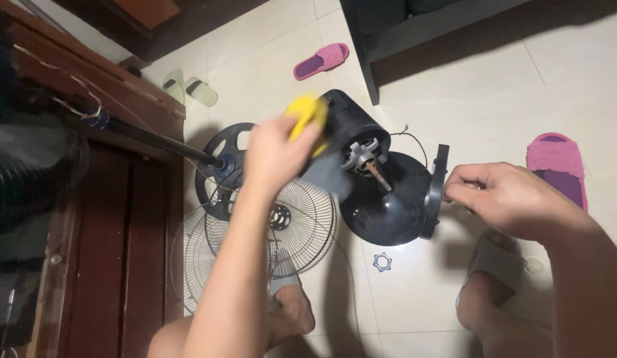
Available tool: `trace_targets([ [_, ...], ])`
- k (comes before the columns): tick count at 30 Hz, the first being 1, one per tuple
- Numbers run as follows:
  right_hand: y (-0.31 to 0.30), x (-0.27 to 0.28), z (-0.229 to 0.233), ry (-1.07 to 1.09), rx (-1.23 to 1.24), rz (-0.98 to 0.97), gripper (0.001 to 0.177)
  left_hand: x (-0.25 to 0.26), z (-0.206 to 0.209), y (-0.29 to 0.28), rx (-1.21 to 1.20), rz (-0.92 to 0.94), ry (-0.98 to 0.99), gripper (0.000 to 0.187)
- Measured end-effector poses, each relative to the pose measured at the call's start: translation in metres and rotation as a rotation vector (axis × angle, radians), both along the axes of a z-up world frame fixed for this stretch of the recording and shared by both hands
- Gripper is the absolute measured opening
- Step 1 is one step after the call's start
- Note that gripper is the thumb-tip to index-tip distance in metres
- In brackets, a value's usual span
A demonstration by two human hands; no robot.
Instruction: The person removes the front grille of a standing electric fan by hand, then uses a screwdriver to loosen and remove the central hub nut. They detach the fan blades and wipe the motor housing with a cloth before reattaching the hub nut and tightening it.
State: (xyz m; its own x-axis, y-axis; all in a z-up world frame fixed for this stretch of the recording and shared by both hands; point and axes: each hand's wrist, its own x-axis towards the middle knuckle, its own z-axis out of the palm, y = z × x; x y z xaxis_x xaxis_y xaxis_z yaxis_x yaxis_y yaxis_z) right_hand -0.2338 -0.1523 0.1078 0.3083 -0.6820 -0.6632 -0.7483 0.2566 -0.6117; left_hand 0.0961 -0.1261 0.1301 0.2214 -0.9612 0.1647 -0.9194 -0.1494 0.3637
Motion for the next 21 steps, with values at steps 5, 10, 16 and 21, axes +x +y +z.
trace_targets([
  [5,-0.003,-0.006,-0.011,0.006,-0.068,0.018,0.027,-0.065,-0.012,-0.077,0.161,-0.081,-0.103,0.046],
  [10,-0.007,-0.016,-0.028,-0.007,-0.062,0.023,0.026,-0.045,-0.040,-0.069,-0.016,0.179,0.093,0.047],
  [16,-0.007,-0.012,-0.031,-0.082,-0.047,-0.022,0.028,0.009,-0.078,-0.017,-0.113,0.456,0.340,0.047],
  [21,-0.006,-0.007,-0.022,-0.053,-0.074,0.024,0.029,0.027,-0.097,0.033,-0.061,0.534,0.257,0.042],
])
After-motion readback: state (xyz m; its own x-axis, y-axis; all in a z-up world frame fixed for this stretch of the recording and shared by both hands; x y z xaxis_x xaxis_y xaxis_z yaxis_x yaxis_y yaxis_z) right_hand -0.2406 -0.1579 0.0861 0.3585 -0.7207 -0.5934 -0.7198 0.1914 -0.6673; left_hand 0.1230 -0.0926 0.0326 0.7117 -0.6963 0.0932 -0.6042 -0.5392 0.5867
